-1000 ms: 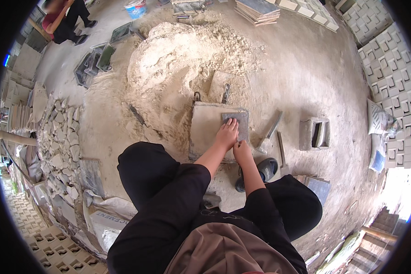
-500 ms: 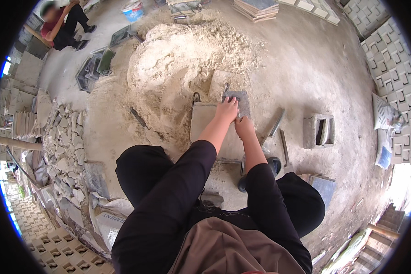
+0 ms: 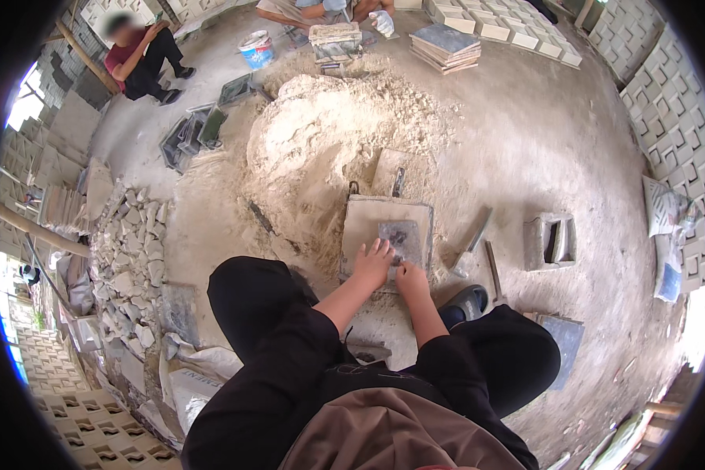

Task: The person cleans and levels a stone tile using a trowel and then places it into a metal mold filled with sand or mortar.

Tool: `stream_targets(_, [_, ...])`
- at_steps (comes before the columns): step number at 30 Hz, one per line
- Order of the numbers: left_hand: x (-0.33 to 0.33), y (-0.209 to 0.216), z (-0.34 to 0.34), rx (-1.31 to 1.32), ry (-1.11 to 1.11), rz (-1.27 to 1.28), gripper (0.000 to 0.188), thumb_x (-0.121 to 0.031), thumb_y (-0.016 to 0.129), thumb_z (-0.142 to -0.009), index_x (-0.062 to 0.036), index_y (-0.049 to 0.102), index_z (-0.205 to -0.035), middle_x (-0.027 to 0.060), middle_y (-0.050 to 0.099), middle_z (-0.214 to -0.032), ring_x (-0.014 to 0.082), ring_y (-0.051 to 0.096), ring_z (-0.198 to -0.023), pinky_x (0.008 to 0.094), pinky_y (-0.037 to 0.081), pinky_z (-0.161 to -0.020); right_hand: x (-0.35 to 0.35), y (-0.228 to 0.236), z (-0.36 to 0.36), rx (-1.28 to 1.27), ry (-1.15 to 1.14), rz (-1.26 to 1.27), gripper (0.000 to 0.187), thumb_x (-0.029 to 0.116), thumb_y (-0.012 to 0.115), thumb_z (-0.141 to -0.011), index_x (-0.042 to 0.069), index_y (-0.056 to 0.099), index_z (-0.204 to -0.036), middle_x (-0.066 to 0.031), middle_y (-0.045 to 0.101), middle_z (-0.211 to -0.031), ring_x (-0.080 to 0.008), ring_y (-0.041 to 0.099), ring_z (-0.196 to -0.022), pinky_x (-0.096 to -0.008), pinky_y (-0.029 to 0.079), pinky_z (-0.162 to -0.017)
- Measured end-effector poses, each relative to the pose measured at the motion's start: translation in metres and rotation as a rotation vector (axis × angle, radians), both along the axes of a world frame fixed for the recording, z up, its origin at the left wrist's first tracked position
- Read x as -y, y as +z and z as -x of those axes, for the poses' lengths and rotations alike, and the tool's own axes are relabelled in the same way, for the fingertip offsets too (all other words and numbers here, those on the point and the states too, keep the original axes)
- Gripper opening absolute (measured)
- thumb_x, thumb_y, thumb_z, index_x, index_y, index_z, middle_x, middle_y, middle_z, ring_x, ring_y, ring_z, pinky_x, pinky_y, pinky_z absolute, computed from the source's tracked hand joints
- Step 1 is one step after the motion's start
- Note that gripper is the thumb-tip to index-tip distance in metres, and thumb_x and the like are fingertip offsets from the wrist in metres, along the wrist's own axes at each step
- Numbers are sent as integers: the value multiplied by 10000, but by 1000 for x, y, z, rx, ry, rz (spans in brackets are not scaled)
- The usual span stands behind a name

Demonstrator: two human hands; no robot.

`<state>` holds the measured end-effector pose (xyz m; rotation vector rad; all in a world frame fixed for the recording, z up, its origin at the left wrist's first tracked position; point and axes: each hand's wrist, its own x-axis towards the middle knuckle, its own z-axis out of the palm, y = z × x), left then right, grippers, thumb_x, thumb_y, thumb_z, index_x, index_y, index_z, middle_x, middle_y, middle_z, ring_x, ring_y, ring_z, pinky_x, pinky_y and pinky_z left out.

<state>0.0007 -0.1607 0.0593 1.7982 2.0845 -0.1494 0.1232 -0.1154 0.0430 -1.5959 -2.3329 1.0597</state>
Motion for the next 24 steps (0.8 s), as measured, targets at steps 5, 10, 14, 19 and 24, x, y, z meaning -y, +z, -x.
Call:
stream_targets(5, [15, -22, -4, -49, -40, 24, 532, -171, 448, -836, -124, 303, -1346, 71, 218, -1440, 236, 221, -1324, 514, 229, -1023, 28, 8, 2, 92, 7, 19, 283, 254, 401, -855, 47, 574, -941, -255, 599, -859, -423, 579, -810, -499, 459, -732])
stream_targets(10, [-1, -14, -1, 55, 61, 61, 574, -157, 467, -828, -140, 265, -1365, 62, 196, -1449, 235, 183, -1337, 513, 219, -1032, 3, -6, 9, 105, 80, -28, 262, 222, 403, -849, 61, 588, -941, -231, 608, -870, -401, 582, -834, -480, 460, -739])
stream_targets(14, [-15, -10, 10, -23, 59, 21, 574, -133, 443, -834, -164, 251, -1374, 27, 189, -1454, 225, 171, -1340, 544, 163, -1041, -22, -2, 23, 110, 75, -10, 283, 181, 433, -831, 76, 615, -1020, -237, 600, -901, -398, 583, -830, -470, 458, -767])
stream_targets(19, [-34, -14, 23, -33, 102, 15, 572, -109, 426, -835, -181, 254, -1376, 9, 201, -1451, 211, 155, -1345, 569, 104, -1044, -40, 17, 39, 123, 41, 43, 315, 98, 470, -773, 100, 625, -1048, -226, 600, -949, -365, 577, -914, -433, 452, -813])
stream_targets(24, [-59, -10, 27, -18, 128, 4, 549, -93, 411, -837, -172, 282, -1365, 13, 218, -1446, 206, 157, -1345, 562, 113, -1045, -63, 9, 44, 124, 49, 22, 321, 93, 459, -774, 106, 627, -1047, -216, 603, -954, -359, 580, -912, -424, 457, -807])
